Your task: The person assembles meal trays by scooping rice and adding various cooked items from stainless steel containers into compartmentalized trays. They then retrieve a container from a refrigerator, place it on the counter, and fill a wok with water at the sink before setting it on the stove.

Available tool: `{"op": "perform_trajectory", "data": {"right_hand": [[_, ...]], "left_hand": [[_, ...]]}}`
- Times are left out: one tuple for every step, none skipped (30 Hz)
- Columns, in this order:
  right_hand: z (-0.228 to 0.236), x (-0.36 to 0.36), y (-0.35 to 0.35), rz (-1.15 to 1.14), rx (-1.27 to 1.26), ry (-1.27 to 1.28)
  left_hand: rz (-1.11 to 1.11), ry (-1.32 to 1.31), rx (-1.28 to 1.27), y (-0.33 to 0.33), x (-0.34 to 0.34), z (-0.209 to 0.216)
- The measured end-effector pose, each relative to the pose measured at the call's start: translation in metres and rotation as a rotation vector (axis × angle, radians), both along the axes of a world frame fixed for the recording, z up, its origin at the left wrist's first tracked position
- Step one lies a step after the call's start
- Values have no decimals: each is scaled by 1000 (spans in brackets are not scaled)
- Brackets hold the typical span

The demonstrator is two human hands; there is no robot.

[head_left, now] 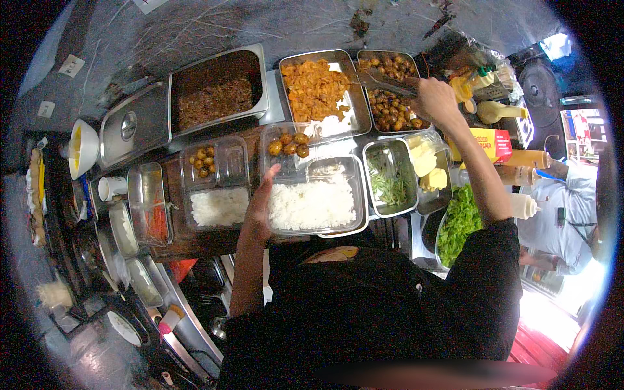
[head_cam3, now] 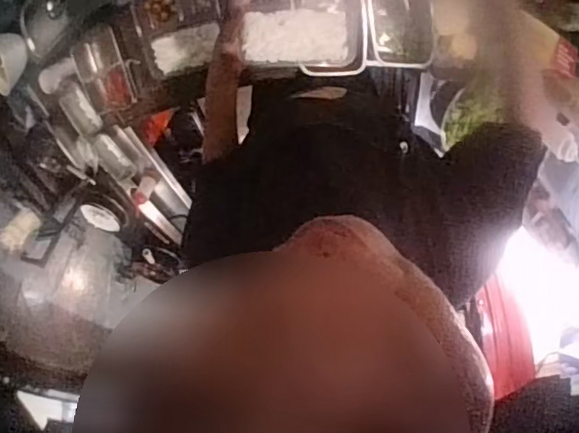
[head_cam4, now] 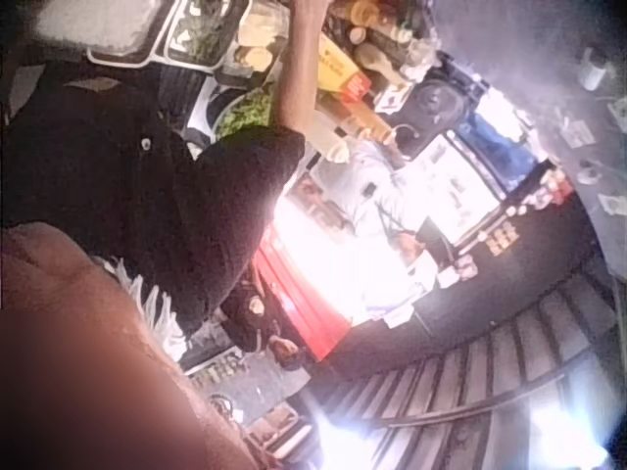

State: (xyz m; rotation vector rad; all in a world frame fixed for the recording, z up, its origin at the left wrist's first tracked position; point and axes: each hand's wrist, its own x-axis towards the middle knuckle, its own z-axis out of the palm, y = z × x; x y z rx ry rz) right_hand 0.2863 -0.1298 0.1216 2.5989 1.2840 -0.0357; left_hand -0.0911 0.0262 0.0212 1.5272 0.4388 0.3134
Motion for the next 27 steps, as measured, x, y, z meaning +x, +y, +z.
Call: {"op": "perform_trajectory", "data": {"right_hand": [[-9, 7, 13, 20, -15, -11], [-16, 13, 26, 74, 0, -41], [-25, 21, 27, 80, 4, -76], [-28, 24, 37, 114, 14, -105], [-27, 31, 48, 108, -35, -80], [-21, 34, 65, 114, -81, -51], [-18, 39, 77, 113, -131, -28], [-18, 48, 86, 146, -143, -23], [-19, 60, 94, 175, -155, -17], [-21, 73, 102, 202, -165, -12], [-23, 84, 114, 205, -217, 0], [-29, 96, 126, 211, -271, 12], [-27, 92, 137, 224, -324, 25], [-28, 87, 144, 216, -352, 28], [-18, 66, 154, 216, -379, 29], [-9, 54, 156, 206, -407, 30], [-6, 50, 155, 215, -376, 28], [-3, 49, 152, 216, -348, 23], [-1, 48, 150, 217, -319, 19], [-11, 55, 142, 246, -196, -19], [-29, 69, 127, 269, -75, -63], [-39, 79, 119, 303, 50, -102], [-36, 79, 113, 307, 40, -101], [-30, 73, 105, 312, 30, -98], [-23, 69, 97, 309, 22, -97], [-19, 69, 93, 271, -28, -85], [-15, 71, 90, 229, -76, -76]], "left_hand": [[49, 62, -190, -1, -7, -4], [97, 119, -381, -2, -13, -12], [64, 148, -513, 1, -9, -15], [69, 181, -639, 2, -7, -5], [41, 180, -701, 1, -8, 8], [25, 180, -761, -2, -8, 21], [73, 174, -804, -4, -8, 23], [120, 168, -847, -6, -9, 24], [164, 165, -890, -7, -9, 25], [187, 162, -890, -8, -9, 26], [209, 160, -890, -8, -9, 27], [232, 157, -891, -9, -9, 27], [240, 150, -883, -10, -10, 26], [247, 145, -874, -11, -10, 25], [262, 136, -866, -11, -12, 24], [232, 116, -842, -11, -13, 24], [203, 97, -818, -10, -14, 24], [165, 77, -796, -8, -13, 24], [174, 83, -818, -8, -12, 25], [184, 89, -841, -8, -10, 28], [186, 92, -864, -8, -7, 29], [196, 84, -876, -7, -7, 26], [214, 72, -892, -6, -9, 19], [234, 62, -908, -7, -11, 12], [212, 12, -845, -6, -14, 5], [189, -38, -782, -4, -17, -4], [163, -88, -716, -2, -16, -6]]}}
